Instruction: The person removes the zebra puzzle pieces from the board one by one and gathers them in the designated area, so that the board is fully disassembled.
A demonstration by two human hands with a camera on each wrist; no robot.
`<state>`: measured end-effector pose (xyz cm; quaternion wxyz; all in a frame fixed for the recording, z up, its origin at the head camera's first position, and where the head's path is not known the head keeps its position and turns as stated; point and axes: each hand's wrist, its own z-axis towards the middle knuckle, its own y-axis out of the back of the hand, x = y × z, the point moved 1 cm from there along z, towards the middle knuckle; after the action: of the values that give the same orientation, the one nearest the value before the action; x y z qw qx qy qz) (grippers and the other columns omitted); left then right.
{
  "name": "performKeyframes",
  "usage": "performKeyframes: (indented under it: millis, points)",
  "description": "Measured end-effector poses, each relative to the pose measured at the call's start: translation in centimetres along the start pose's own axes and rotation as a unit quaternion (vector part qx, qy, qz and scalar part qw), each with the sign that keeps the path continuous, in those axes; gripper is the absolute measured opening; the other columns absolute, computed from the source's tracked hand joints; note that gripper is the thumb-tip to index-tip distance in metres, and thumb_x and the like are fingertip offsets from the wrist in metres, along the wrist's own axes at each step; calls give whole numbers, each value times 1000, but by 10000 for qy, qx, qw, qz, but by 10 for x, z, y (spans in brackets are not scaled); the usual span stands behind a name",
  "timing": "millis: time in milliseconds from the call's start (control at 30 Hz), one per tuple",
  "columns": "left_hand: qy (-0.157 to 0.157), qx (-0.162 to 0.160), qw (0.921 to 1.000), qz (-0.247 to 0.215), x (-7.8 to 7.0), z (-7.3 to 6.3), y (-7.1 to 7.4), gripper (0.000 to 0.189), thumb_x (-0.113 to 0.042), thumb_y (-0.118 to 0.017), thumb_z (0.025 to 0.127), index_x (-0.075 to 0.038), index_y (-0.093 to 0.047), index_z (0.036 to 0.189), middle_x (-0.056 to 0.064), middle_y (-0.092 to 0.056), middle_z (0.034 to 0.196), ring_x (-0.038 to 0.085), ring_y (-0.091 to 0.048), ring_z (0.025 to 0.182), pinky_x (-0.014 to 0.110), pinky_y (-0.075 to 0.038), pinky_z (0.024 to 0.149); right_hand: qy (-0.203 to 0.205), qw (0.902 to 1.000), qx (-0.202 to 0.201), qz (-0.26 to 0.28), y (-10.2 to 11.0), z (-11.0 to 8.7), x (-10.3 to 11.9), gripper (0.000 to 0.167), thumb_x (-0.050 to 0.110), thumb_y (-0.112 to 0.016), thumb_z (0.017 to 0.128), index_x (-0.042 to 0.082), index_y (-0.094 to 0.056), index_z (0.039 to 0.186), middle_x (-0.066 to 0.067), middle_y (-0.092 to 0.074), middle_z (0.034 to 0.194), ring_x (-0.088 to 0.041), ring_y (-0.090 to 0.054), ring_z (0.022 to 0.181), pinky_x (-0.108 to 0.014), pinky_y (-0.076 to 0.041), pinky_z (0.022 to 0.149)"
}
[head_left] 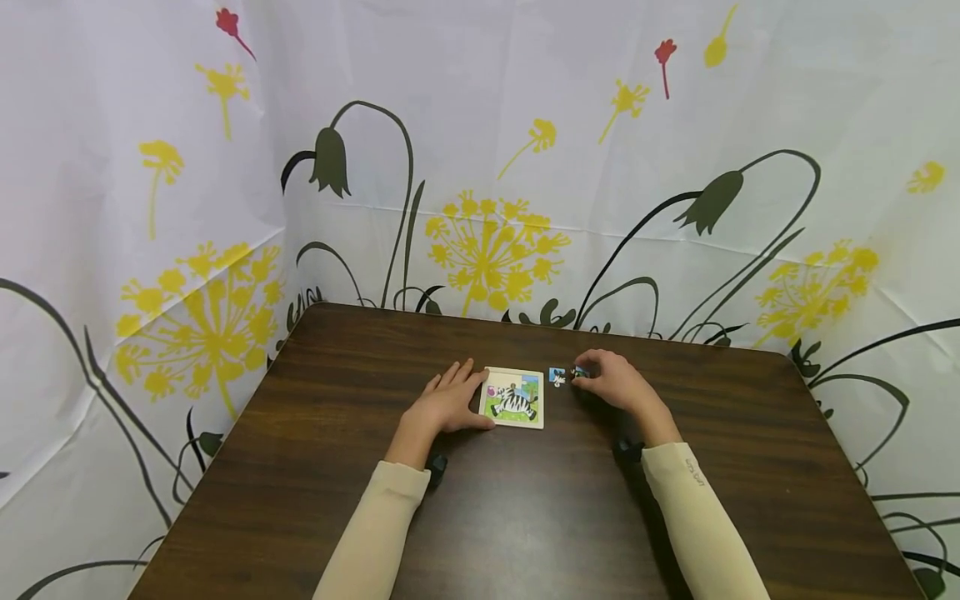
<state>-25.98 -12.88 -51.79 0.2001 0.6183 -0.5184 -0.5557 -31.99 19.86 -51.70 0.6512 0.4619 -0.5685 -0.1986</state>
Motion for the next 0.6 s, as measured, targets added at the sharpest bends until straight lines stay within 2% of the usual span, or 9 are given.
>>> performKeyframes:
  millis: [300,600]
  points:
    - [-14,25,10000,-3,4,5,-4,105,-54,-82,92,-21,-26,174,15,-9,183,40,-4,170,65,-7,135,29,9998,-73,-165,-3,-2,0,37,23,-78,100,2,-73,130,-20,-65,133,-38,-66,121,-59,-53,106]
    - [-12,35,10000,-40,-3,-5,1,103,-51,-82,93,-18,-26,174,16,-9,182,40,-4,170,64,-7,135,-208,9996,-35,-163,3,-6,-3,33,21,-78,99,2,-73,126,-21,-63,126,-36,-63,111,-59,-52,102]
